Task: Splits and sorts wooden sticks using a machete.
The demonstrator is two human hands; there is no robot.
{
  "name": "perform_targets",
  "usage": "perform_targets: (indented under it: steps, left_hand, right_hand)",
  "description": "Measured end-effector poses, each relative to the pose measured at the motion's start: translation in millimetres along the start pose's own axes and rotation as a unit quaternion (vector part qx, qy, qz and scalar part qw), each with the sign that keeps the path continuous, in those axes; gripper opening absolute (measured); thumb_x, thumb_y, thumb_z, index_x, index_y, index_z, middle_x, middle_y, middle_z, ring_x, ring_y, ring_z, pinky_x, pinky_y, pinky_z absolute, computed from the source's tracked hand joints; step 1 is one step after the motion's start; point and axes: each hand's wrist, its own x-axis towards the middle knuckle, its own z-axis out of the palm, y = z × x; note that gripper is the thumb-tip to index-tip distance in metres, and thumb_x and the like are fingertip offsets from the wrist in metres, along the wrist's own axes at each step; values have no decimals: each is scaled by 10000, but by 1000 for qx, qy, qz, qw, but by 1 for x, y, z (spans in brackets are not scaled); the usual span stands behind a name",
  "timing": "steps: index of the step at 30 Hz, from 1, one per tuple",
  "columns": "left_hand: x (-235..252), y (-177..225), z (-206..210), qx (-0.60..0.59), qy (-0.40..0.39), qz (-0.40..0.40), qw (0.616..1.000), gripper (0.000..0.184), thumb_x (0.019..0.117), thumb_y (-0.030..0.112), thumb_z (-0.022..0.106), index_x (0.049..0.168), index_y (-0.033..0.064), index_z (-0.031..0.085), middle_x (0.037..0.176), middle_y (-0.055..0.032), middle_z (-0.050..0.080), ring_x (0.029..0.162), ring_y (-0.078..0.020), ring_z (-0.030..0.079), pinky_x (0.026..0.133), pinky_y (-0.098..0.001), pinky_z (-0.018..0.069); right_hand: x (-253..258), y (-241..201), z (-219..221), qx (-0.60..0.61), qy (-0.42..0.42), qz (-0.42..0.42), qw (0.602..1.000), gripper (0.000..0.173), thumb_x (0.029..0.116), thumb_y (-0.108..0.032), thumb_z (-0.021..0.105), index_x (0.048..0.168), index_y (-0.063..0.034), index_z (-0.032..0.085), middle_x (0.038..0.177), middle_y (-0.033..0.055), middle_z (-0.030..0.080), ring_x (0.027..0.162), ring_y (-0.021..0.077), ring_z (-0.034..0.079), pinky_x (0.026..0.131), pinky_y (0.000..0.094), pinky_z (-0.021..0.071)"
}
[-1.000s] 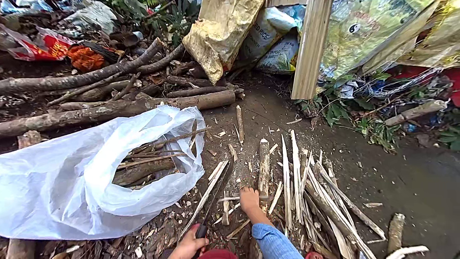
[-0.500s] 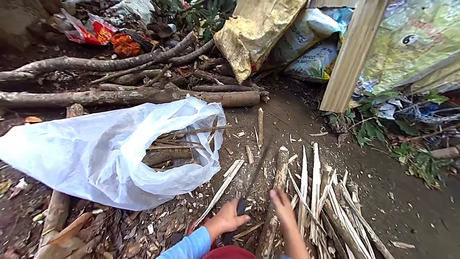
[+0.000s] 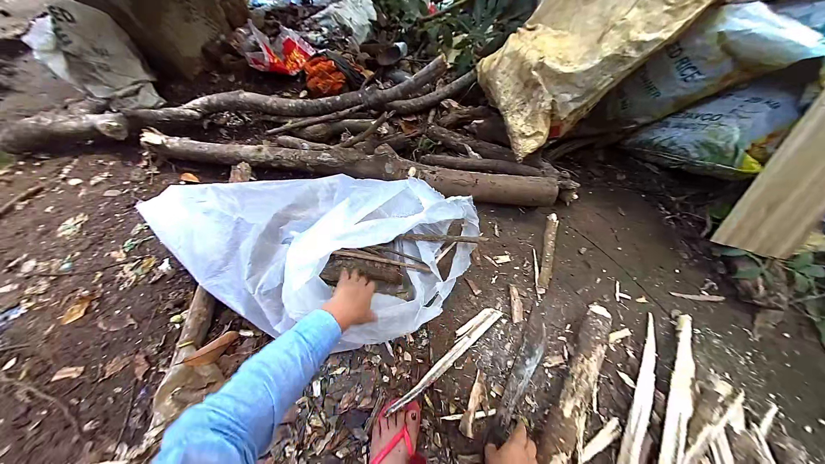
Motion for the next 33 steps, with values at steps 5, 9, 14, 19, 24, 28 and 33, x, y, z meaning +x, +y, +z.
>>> perform_targets:
  steps: [5,9,14,19,24,28,33]
  left_hand:
    - [-50,0,54,48,-213,53,975,903,947,611,652,1527,-40,415,1336,-354,600,1280,-527,558,1120,-730,320]
    - [-73,19,54,38,-265,69,961,928,977,613,606,1583,-20,298,1259,-351,627,1196,-514,611,1017,-691,446]
    - [-58,13,20,-19,-241,92,966,766,1069,616,367,1476,-21,493,1337,-332,604,1285,-500,570,1065,-704,405]
    - [1,3,2,-18,-112,29,993,302,1056,92,503,1249,-119,602,1304,-329,602,1263,-490,577,1028,-656,466]
    - [22,-5,64,128,-202,31,970,279,1009,23,555,1237,-115,637,1353,-323,593,1307,-507,539,1047,-692,427]
    - [31,-30,111,131,-131,63,981,339,1002,-4,552,1327,-70,617,1369,-316,590,1323,-512,524,1101,-670,406]
    - [34,-36,119,152,-101,66,981,378,1037,62,544,1402,-30,579,1438,-300,558,1342,-517,518,1056,-688,437]
  right_hand:
    - [5,-53,24,-22,-27,-232,972,573,866,-9,714,1421,34,577,1454,335,516,1307,534,529,1060,661,443]
    - [19,-94,50,-129,-147,-268,944,527,976,-159,655,1493,-121,554,1559,247,434,1290,437,574,1032,554,510]
    - [26,-117,49,-171,-163,-116,965,567,1048,-460,544,1562,-238,457,1508,290,456,1179,462,629,932,584,542]
    - [28,-106,62,-133,-176,-85,972,603,1047,-446,565,1584,-228,399,1424,239,570,1158,417,666,921,574,556]
    - [24,-89,52,16,-109,-95,989,480,996,-223,660,1455,-121,561,1329,272,617,1174,442,643,942,590,530]
    - [21,-60,5,164,-13,-133,977,407,976,-57,579,1380,-27,625,1325,331,585,1188,479,608,984,583,509]
    - [30,-3,-76,197,51,-128,971,394,970,-80,571,1352,-71,666,1319,287,588,1150,397,629,971,517,531]
